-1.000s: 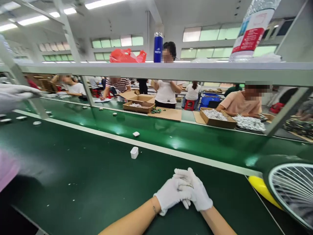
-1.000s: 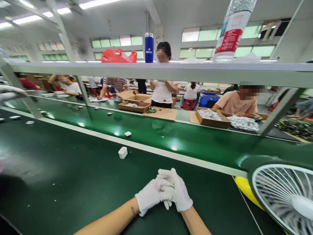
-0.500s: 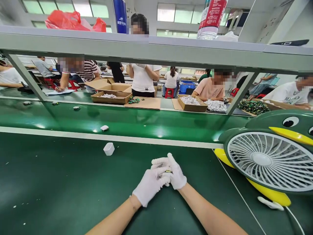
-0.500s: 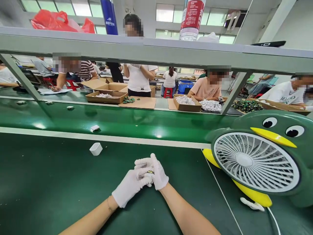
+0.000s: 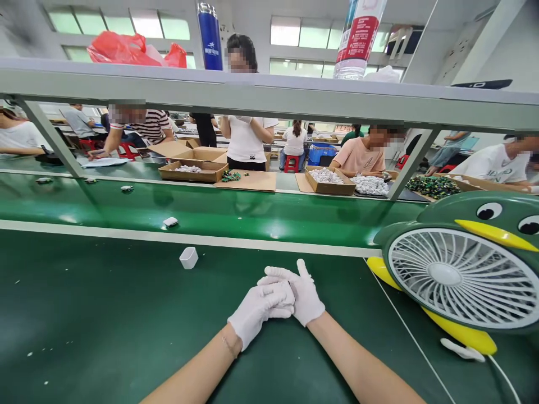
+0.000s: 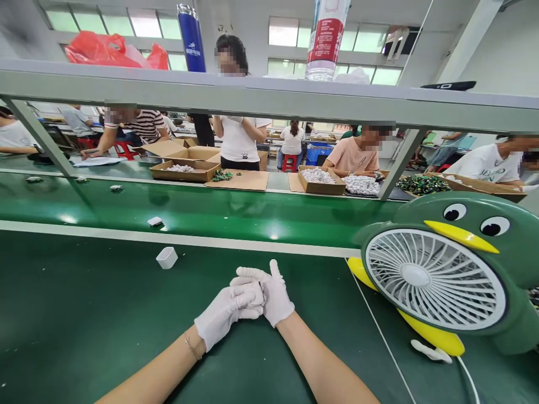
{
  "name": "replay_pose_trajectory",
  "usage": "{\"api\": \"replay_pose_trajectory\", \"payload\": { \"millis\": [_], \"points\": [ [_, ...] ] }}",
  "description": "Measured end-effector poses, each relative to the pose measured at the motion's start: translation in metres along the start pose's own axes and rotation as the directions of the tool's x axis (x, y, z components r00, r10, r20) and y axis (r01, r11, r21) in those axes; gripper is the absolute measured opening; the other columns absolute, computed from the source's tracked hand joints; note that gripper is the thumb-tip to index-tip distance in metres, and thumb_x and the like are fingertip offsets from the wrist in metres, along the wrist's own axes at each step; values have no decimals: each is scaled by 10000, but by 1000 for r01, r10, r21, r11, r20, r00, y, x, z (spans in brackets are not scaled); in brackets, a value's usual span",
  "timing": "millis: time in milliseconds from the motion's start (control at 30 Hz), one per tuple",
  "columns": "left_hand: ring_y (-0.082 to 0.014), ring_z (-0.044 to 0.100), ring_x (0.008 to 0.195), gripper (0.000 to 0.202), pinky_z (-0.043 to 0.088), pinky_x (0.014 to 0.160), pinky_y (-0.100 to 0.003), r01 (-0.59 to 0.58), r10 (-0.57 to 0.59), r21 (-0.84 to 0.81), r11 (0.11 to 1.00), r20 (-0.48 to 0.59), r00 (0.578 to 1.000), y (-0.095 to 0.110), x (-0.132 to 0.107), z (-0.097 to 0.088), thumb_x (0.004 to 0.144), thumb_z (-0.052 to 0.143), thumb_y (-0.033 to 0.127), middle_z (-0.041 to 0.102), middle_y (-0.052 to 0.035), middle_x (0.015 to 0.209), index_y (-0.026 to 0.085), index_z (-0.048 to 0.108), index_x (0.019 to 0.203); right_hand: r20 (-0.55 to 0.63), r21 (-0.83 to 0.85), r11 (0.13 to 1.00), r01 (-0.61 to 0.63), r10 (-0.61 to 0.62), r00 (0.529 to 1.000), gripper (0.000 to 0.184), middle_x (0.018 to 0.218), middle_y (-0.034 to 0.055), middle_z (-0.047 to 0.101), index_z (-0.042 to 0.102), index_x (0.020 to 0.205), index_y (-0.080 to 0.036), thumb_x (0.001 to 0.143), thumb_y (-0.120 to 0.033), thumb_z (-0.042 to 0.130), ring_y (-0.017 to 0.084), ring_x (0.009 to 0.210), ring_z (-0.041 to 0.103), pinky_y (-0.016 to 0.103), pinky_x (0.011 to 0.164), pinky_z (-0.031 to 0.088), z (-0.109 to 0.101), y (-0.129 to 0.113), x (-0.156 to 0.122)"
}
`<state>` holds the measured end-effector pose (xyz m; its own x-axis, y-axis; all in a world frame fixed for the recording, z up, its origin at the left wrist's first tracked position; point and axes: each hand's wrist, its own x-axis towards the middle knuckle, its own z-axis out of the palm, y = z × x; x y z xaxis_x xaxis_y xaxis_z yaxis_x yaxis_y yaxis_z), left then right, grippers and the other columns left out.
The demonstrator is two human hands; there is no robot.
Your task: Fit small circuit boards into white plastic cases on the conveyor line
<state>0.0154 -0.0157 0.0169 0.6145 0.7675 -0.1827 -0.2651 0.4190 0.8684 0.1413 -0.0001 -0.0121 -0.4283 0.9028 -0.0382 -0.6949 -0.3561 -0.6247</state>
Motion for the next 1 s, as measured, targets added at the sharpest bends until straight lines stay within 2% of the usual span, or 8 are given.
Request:
{"api": "replay_pose_trajectory", "payload": {
  "millis": [100,267,500,667,733,833,933,1000],
  "points": [
    [-100,500,686,214,450,685,-249,-35,34,-40,999,-22,999,-1,-2,-1,723,609,273,468,-18,673,99,549,614,-18,-53,999,-8,7,1000,780,920,168,635,620,948,-65,757,-691,197,248,888,597,396,817,429,3,4,0],
    [-206,544,892,287,445,821,-346,-35,43,54,998,-144,989,-9,3,1,672,658,314,577,-110,915,92,627,851,-286,-269,961,59,-139,948,615,772,147,659,643,837,-75,737,-632,402,230,683,634,355,641,489,8,12,3],
    [-123,530,711,266,441,699,-251,-143,173,407,902,-40,984,-6,6,-11,693,620,327,587,-59,844,127,625,869,-59,-50,999,-8,5,998,668,938,167,633,619,943,-74,799,-620,260,223,838,611,367,769,453,-5,0,9],
    [-127,544,736,277,436,729,-254,-135,170,624,770,3,985,-4,5,-16,697,600,277,606,-50,857,143,593,940,-66,-197,980,6,-19,998,543,974,144,622,607,995,-100,801,-552,375,195,828,605,319,731,454,-6,1,3],
    [-117,518,666,206,427,657,-238,-131,159,715,687,28,987,-3,3,-12,727,554,272,605,-31,774,146,614,879,-84,-316,949,10,-38,996,532,972,131,623,608,1000,-122,806,-553,364,193,807,606,317,704,459,-1,2,-1],
    [-138,506,729,199,401,685,-238,-209,203,787,580,108,973,-1,-2,-2,781,471,256,605,-33,799,165,635,850,-66,-560,819,125,-195,979,540,887,104,645,644,912,-131,825,-550,315,197,820,598,340,775,441,8,1,-10],
    [-152,513,803,246,380,748,-237,-270,261,787,555,144,955,-3,-10,8,810,423,239,604,-36,895,201,617,956,-84,-709,677,197,-358,930,602,732,90,649,668,725,-131,835,-554,255,195,720,600,333,730,454,13,2,-18],
    [-147,520,766,261,376,721,-231,-230,253,802,551,102,962,-5,-15,13,826,399,255,605,-22,875,229,596,995,-155,-732,648,210,-459,875,622,685,92,646,665,670,-137,843,-546,229,197,672,601,331,685,463,12,3,-21]
  ]
}}
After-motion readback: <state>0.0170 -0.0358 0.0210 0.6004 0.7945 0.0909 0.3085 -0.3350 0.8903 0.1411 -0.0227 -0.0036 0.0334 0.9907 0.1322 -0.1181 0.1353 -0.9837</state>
